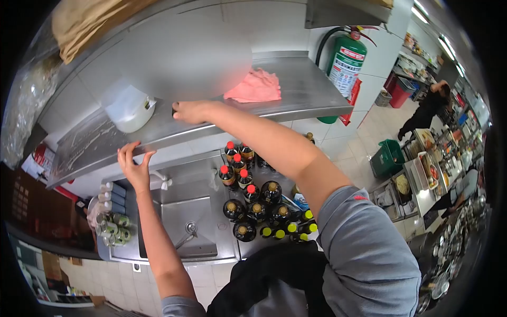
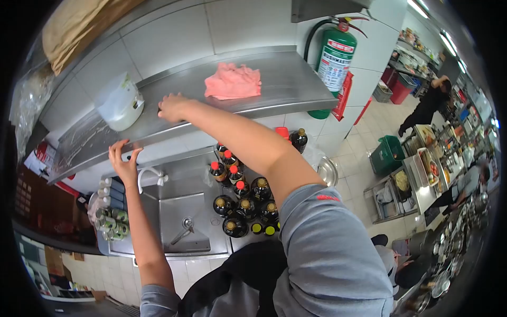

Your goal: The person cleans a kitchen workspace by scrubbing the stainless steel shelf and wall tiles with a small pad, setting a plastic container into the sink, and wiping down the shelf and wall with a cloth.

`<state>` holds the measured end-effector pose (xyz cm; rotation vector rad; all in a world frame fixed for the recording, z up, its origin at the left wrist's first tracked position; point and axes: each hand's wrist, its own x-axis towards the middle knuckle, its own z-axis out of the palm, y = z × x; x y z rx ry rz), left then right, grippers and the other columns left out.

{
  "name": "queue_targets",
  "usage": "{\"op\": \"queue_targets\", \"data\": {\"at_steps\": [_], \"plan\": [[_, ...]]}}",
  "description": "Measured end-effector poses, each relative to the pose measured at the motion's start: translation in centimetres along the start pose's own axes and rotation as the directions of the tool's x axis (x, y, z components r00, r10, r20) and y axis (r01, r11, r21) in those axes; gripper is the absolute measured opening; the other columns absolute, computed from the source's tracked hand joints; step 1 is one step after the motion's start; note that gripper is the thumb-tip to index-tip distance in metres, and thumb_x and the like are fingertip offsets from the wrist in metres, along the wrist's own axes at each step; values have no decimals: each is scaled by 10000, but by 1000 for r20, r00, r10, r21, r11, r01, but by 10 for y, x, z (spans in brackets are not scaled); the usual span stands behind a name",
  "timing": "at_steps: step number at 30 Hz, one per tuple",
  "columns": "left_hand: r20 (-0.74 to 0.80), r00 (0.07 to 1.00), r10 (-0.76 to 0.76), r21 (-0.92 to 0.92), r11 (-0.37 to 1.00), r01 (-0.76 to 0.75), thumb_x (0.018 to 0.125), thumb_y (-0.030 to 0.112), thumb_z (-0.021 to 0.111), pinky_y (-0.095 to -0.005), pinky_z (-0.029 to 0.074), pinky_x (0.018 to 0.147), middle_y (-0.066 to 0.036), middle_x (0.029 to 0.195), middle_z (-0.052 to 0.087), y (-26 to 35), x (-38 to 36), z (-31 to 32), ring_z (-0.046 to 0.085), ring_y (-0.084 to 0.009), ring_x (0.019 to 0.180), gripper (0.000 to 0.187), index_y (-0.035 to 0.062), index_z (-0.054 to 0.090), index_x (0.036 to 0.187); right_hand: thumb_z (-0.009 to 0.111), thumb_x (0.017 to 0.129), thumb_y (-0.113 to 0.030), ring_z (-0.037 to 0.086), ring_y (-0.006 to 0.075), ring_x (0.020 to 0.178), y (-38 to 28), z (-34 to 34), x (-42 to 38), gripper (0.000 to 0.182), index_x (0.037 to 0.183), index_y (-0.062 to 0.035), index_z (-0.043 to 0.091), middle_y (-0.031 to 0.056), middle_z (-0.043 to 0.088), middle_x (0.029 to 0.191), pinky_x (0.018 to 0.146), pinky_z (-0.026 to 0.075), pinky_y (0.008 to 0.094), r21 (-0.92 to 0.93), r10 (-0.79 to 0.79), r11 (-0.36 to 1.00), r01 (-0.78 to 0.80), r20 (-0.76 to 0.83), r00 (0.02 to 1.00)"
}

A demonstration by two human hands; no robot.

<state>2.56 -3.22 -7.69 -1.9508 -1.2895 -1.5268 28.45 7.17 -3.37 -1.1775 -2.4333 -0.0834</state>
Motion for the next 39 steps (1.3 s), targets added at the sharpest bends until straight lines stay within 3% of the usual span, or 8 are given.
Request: {"op": "queue_targets", "data": {"at_steps": [7, 18, 22, 24, 30, 33, 36, 39], "plan": [[18, 1000, 2, 17, 1000, -2, 643, 252, 903, -515, 351, 1140, -50, 1070, 622, -2, -2, 1, 591, -279, 1064, 504, 90, 679, 1065, 596, 967, -310, 673, 395, 973, -13, -85, -81, 364, 1191, -24, 625, 213, 698, 983, 814, 545, 499, -54, 142, 990, -133, 216, 966], [117, 990, -76, 11, 997, 76, 714, 259, 868, -485, 382, 1095, -91, 1124, 606, 12, 0, -12, 566, -324, 1111, 491, 71, 658, 1116, 558, 905, -80, 695, 337, 786, 41, -154, -95, 370, 1273, -105, 595, 226, 694, 873, 719, 556, 407, 257, 236, 952, -166, -271, 933], [129, 987, -91, 21, 996, 89, 718, 261, 863, -450, 429, 991, -99, 1106, 604, 20, 4, -16, 564, -325, 1091, 485, 62, 665, 1112, 530, 944, -79, 612, 174, 763, 111, -213, -164, 364, 1300, -137, 579, 108, 654, 851, 687, 502, 331, 326, 553, 806, -495, -113, 826], [127, 987, -93, 22, 996, 91, 711, 265, 865, -440, 441, 955, -100, 1095, 604, 20, 4, -15, 564, -324, 1078, 485, 59, 672, 1105, 544, 977, -176, 656, 342, 1044, 172, -196, -207, 247, 1157, -55, 661, 229, 694, 1090, 907, 497, 399, 208, 519, 846, -491, -104, 849], [123, 989, -88, 35, 996, 84, 693, 266, 873, -430, 453, 926, -98, 1072, 607, 21, 6, -15, 567, -319, 1058, 476, 55, 688, 1078, 760, 864, -368, 662, 326, 1061, 128, -226, -250, 485, 1173, -5, 667, 231, 697, 1084, 921, 494, 388, 51, 721, 671, -740, 189, 667], [114, 992, -44, 36, 999, 40, 696, 255, 875, -426, 455, 919, -97, 1056, 612, 13, 7, -13, 574, -316, 1039, 467, 50, 690, 1073, 868, 761, -291, 669, 311, 1044, 165, -192, -270, 638, 1264, 11, 619, 224, 707, 1063, 924, 495, 375, 302, 485, 850, -433, -123, 866], [110, 994, 20, 20, 1000, -22, 715, 236, 870, -421, 456, 919, -102, 1048, 626, 6, 8, -13, 588, -314, 1017, 444, 45, 700, 1077, 870, 728, -62, 676, 243, 1031, 160, -196, -270, 931, 1502, 5, 355, 184, 709, 1149, 943, 503, 349, 600, 654, 651, -465, -133, 745], [127, 992, 6, 60, 998, -14, 740, 261, 865, -414, 460, 921, -88, 1058, 635, 5, 11, -13, 594, -298, 1021, 430, 49, 714, 1082, 758, 864, -77, 659, 171, 986, 143, -215, -282, 479, 1315, -16, 612, 84, 711, 1049, 873, 507, 316, 436, 538, 812, -389, -300, 787]]}}
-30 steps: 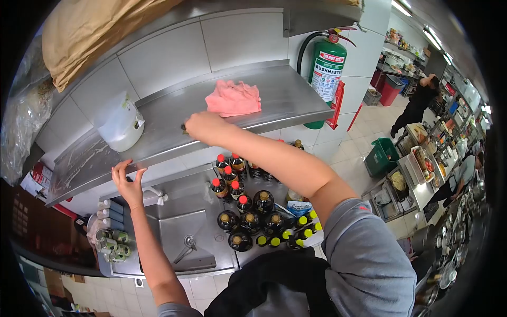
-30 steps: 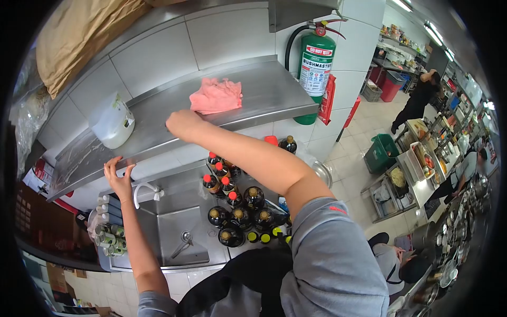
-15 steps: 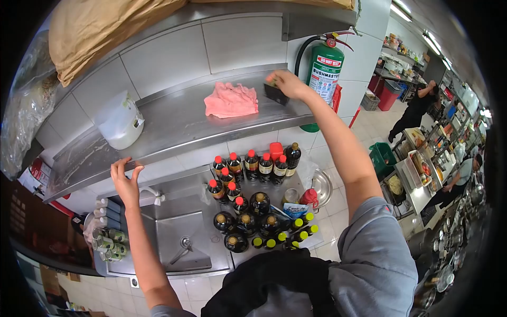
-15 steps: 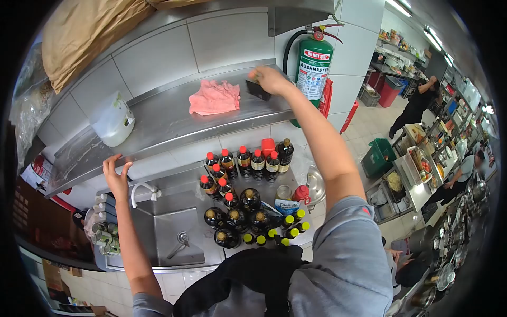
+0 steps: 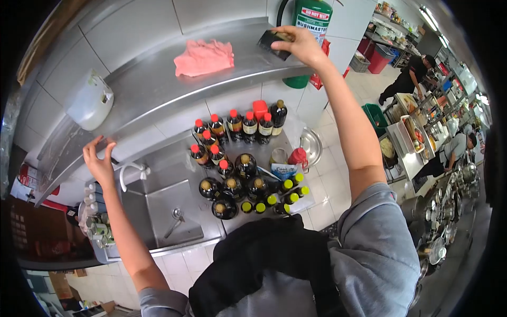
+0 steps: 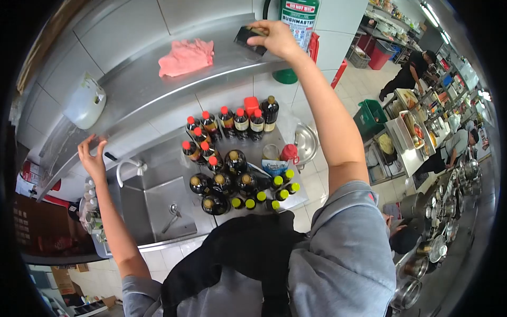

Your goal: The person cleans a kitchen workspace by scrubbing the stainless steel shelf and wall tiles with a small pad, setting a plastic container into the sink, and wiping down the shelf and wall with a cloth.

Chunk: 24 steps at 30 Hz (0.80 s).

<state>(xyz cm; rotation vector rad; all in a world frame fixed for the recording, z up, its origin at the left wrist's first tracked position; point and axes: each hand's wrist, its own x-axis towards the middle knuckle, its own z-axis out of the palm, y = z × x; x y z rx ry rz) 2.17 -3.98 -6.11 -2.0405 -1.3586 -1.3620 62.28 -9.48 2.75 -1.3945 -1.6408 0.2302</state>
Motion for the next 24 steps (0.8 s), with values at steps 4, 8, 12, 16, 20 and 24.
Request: {"op": "queue_targets", "data": {"at_steps": [4, 8, 12, 16, 20, 24], "plan": [[3, 1000, -1, 28, 1000, 1, 744, 276, 864, -410, 462, 920, -79, 1061, 634, 0, -2, 2, 596, -288, 1023, 430, 56, 717, 1083, 703, 898, -120, 634, 232, 987, -33, -22, -44, 211, 1094, -40, 700, 70, 700, 1018, 903, 477, 345, -366, -225, 905, 218, 25, 974], [3, 1000, 6, 29, 1000, -6, 745, 283, 862, -409, 464, 918, -77, 1060, 633, -1, -2, 2, 596, -286, 1025, 430, 64, 719, 1087, 697, 886, -139, 592, 280, 970, -29, -14, -79, 153, 1027, -82, 683, 63, 663, 985, 869, 436, 396, -447, -344, 844, 295, -29, 939], [-8, 1000, 5, 27, 1000, -5, 742, 282, 862, -412, 463, 919, -78, 1056, 633, 1, -1, 1, 593, -289, 1030, 436, 64, 712, 1088, 693, 895, -183, 559, 260, 1004, -10, 12, -98, 150, 1033, -126, 681, 47, 573, 959, 883, 377, 386, -465, -358, 834, 297, -46, 933], [-10, 1000, 1, 18, 1000, 0, 727, 268, 868, -419, 459, 921, -82, 1058, 628, 2, -2, 2, 587, -297, 1034, 438, 58, 700, 1073, 721, 857, -184, 545, 263, 980, -4, 32, -95, 150, 990, -120, 691, 51, 556, 942, 856, 375, 389, -451, -374, 842, 295, -97, 922], [-6, 1000, -25, 31, 999, 25, 714, 273, 868, -426, 456, 920, -92, 1063, 614, 3, -2, 3, 578, -309, 1036, 459, 55, 688, 1076, 758, 799, -178, 560, 257, 992, -15, 75, -87, 151, 939, -142, 712, 30, 591, 988, 858, 379, 396, -448, -460, 827, 339, -191, 867], [29, 999, -17, 38, 999, 15, 710, 293, 867, -432, 450, 915, -93, 1059, 603, 0, -3, 0, 569, -315, 1033, 477, 57, 680, 1080, 637, 797, -95, 544, 249, 1001, -73, 172, -66, 166, 944, -158, 684, 24, 580, 968, 854, 385, 412, -460, -570, 764, 453, -151, 808]]}}
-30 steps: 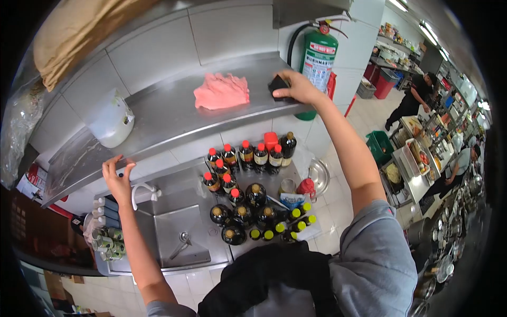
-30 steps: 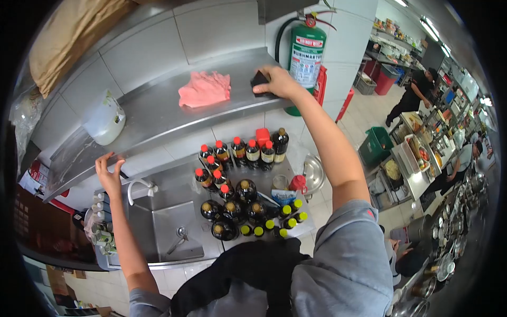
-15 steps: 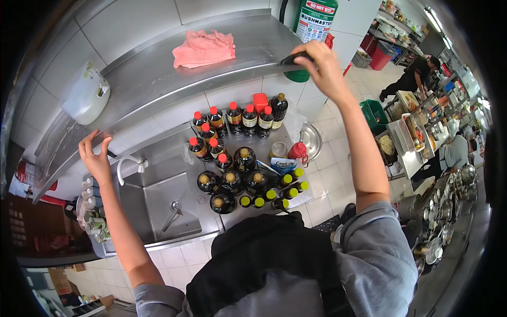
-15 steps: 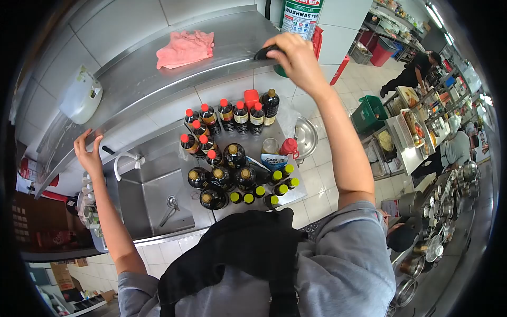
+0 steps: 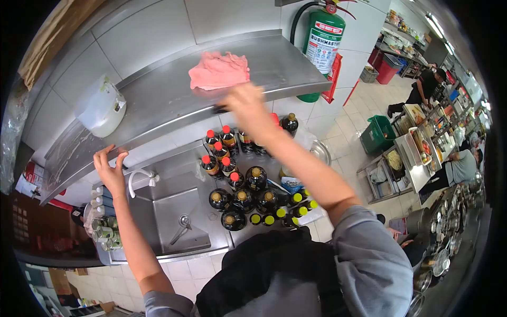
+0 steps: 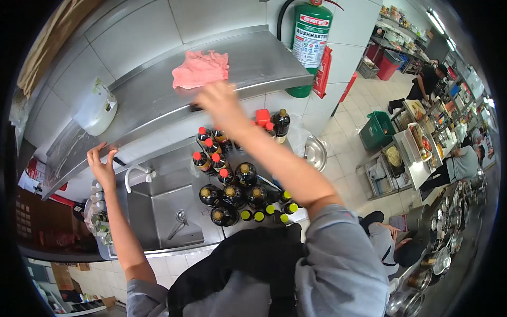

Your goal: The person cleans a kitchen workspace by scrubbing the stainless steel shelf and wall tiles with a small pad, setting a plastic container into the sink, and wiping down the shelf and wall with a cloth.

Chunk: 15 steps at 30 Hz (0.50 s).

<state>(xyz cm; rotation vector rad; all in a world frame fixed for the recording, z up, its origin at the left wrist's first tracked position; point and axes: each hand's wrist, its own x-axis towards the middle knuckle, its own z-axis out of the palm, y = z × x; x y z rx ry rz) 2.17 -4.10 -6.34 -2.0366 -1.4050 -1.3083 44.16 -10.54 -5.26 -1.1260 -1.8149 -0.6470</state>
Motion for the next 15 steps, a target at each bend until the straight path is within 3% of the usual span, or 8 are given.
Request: {"op": "queue_targets", "data": {"at_steps": [2, 4, 8, 10, 13, 15], "plan": [[-1, 1000, 31, -3, 1000, -31, 708, 298, 867, -433, 450, 912, -94, 1057, 599, -4, 2, 0, 568, -319, 1030, 481, 57, 678, 1080, 622, 785, -86, 538, 243, 1023, -28, 12, 12, 192, 959, -160, 661, 22, 565, 983, 858, 379, 408, 75, -41, 997, 34, 96, 995], [-13, 1000, 28, 4, 1000, -28, 705, 299, 868, -435, 449, 914, -94, 1057, 596, -1, 3, -1, 568, -324, 1033, 482, 57, 675, 1075, 630, 776, -76, 543, 242, 1038, -12, 3, 5, 213, 969, -160, 661, 22, 578, 997, 862, 380, 412, 39, -52, 998, 49, 88, 995], [-25, 1000, 3, -10, 1000, -3, 700, 299, 871, -439, 447, 923, -95, 1061, 595, -5, 1, 3, 571, -325, 1048, 487, 53, 671, 1070, 638, 774, -93, 558, 236, 1023, 74, -67, -37, 140, 902, -135, 677, 20, 603, 1002, 852, 381, 414, -136, 0, 991, 5, 43, 999], [-25, 1000, -6, -13, 1000, 6, 697, 299, 872, -440, 445, 929, -97, 1064, 596, -6, 0, 5, 569, -323, 1056, 493, 52, 670, 1073, 654, 742, -64, 563, 234, 1023, 121, -96, -64, 149, 860, -148, 688, 11, 615, 983, 835, 364, 398, -179, 134, 975, -130, 10, 991], [-23, 1000, -5, -39, 999, 4, 701, 288, 870, -439, 438, 944, -95, 1063, 600, -3, 0, 4, 565, -320, 1064, 487, 50, 666, 1073, 658, 721, -46, 568, 235, 1011, 106, -95, -57, 179, 861, -153, 689, 11, 622, 990, 826, 352, 384, -214, 133, 968, -129, 3, 991], [-10, 1000, -14, -53, 999, 13, 706, 278, 869, -436, 438, 945, -93, 1062, 601, -1, 1, 2, 564, -319, 1062, 478, 47, 665, 1071, 653, 723, -55, 566, 239, 1018, 73, -61, -48, 180, 858, -169, 686, 22, 623, 1003, 860, 358, 402, -136, 119, 983, -120, -17, 993]]}}
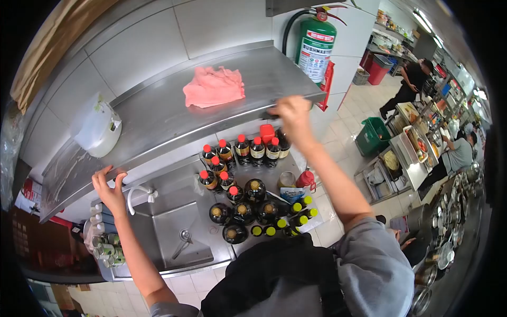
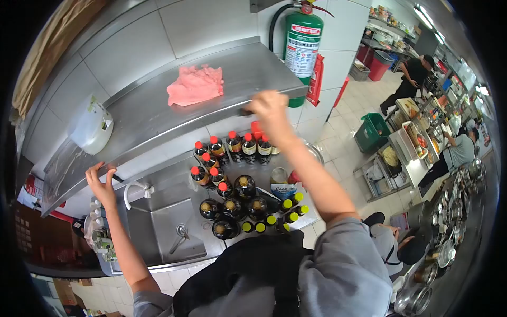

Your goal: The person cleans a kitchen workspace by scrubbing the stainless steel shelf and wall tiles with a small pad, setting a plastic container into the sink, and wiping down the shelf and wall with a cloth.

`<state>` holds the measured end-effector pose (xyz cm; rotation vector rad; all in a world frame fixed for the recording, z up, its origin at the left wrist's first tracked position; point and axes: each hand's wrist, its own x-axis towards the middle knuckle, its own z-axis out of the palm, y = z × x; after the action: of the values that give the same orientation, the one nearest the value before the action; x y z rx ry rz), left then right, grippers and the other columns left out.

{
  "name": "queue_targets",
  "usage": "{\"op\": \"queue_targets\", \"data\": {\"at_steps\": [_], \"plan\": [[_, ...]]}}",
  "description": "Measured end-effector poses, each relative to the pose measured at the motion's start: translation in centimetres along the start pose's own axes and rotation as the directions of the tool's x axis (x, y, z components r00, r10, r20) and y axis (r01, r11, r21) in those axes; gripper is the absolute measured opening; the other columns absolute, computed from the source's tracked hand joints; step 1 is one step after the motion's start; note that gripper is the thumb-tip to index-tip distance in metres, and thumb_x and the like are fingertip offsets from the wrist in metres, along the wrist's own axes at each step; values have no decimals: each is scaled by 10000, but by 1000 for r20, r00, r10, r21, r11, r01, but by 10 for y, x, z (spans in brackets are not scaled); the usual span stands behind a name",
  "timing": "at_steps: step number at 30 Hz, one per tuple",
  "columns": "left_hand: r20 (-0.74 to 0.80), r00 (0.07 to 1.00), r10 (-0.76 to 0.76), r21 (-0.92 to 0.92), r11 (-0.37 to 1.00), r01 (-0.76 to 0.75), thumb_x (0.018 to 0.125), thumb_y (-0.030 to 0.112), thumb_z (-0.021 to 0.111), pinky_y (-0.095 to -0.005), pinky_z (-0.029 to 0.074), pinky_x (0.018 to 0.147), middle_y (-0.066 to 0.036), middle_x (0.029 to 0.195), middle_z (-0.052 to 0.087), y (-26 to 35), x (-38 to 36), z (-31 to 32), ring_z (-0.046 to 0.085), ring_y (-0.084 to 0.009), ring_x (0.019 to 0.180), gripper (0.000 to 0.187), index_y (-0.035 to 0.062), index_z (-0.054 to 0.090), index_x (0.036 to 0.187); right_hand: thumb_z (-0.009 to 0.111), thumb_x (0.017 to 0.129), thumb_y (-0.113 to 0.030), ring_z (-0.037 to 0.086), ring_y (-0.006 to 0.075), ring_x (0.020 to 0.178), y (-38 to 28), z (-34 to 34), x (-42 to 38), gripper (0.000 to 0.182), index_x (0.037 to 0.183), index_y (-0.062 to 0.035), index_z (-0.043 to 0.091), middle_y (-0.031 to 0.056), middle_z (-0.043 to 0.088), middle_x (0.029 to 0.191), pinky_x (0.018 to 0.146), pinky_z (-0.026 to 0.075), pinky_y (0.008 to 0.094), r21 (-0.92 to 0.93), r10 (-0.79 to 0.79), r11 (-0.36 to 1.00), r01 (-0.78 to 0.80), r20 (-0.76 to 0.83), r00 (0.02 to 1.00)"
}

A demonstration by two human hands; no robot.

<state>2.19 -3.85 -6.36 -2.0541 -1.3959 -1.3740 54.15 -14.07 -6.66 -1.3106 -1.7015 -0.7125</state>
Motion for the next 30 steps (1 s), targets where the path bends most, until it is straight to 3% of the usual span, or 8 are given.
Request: {"op": "queue_targets", "data": {"at_steps": [5, 9, 12, 19, 21, 24, 27, 30], "plan": [[15, 1000, 6, 3, 1000, -6, 716, 257, 865, -426, 442, 938, -91, 1062, 602, -2, 0, -2, 566, -317, 1046, 461, 44, 661, 1070, 653, 742, -26, 556, 235, 1043, -51, 16, 18, 188, 879, -151, 684, 23, 605, 995, 889, 370, 395, 16, -42, 999, 42, 9, 999], [3, 1000, 16, 7, 1000, -16, 723, 273, 861, -430, 444, 938, -96, 1062, 597, -7, -1, 1, 567, -315, 1044, 463, 45, 663, 1073, 636, 691, 80, 585, 281, 953, 32, -38, -7, 240, 867, -82, 660, 75, 605, 905, 839, 417, 418, -112, 281, 945, -308, -209, 937], [6, 1000, 14, 8, 1000, -14, 727, 280, 859, -431, 443, 940, -98, 1068, 594, -7, -3, 0, 566, -317, 1044, 464, 44, 662, 1074, 617, 639, 151, 591, 307, 924, 55, -29, -22, 315, 872, -59, 649, 101, 604, 909, 824, 448, 428, 83, 417, 906, -414, -340, 843], [7, 1000, 8, -8, 1000, -8, 727, 274, 860, -431, 446, 934, -96, 1068, 600, -9, -1, 1, 568, -318, 1047, 467, 41, 661, 1079, 630, 640, 131, 578, 282, 1002, -13, -3, -11, 278, 853, -48, 633, 94, 588, 926, 910, 409, 402, 57, 368, 928, -368, -283, 886], [-4, 1000, 22, -5, 1000, -22, 728, 268, 860, -429, 447, 931, -96, 1063, 603, -9, 0, 1, 570, -318, 1045, 463, 40, 660, 1078, 657, 655, 104, 586, 273, 1002, 37, -9, -31, 254, 851, -57, 652, 91, 602, 934, 931, 384, 391, 264, 503, 862, -433, -348, 791], [-25, 999, 23, -3, 1000, -23, 725, 259, 862, -427, 448, 928, -97, 1058, 606, -3, -3, 2, 572, -318, 1042, 461, 39, 658, 1076, 681, 658, 78, 594, 268, 1004, 48, -6, -38, 240, 850, -66, 666, 85, 617, 943, 927, 371, 384, 306, 627, 779, -547, -369, 686], [-16, 1000, 21, -3, 1000, -21, 724, 248, 863, -426, 447, 927, -100, 1055, 606, -4, -4, 1, 573, -318, 1032, 458, 37, 656, 1073, 666, 661, 47, 568, 280, 985, -17, 12, -22, 236, 835, -112, 673, 78, 589, 920, 877, 373, 409, 111, 439, 897, -427, -321, 839], [-2, 1000, 18, -9, 1000, -18, 725, 248, 862, -425, 445, 927, -102, 1057, 605, -1, 2, -1, 571, -318, 1030, 458, 36, 656, 1074, 678, 652, 54, 574, 277, 985, -15, -6, -15, 237, 827, -107, 672, 80, 602, 925, 884, 377, 406, 61, 425, 904, -424, -242, 872]]}}
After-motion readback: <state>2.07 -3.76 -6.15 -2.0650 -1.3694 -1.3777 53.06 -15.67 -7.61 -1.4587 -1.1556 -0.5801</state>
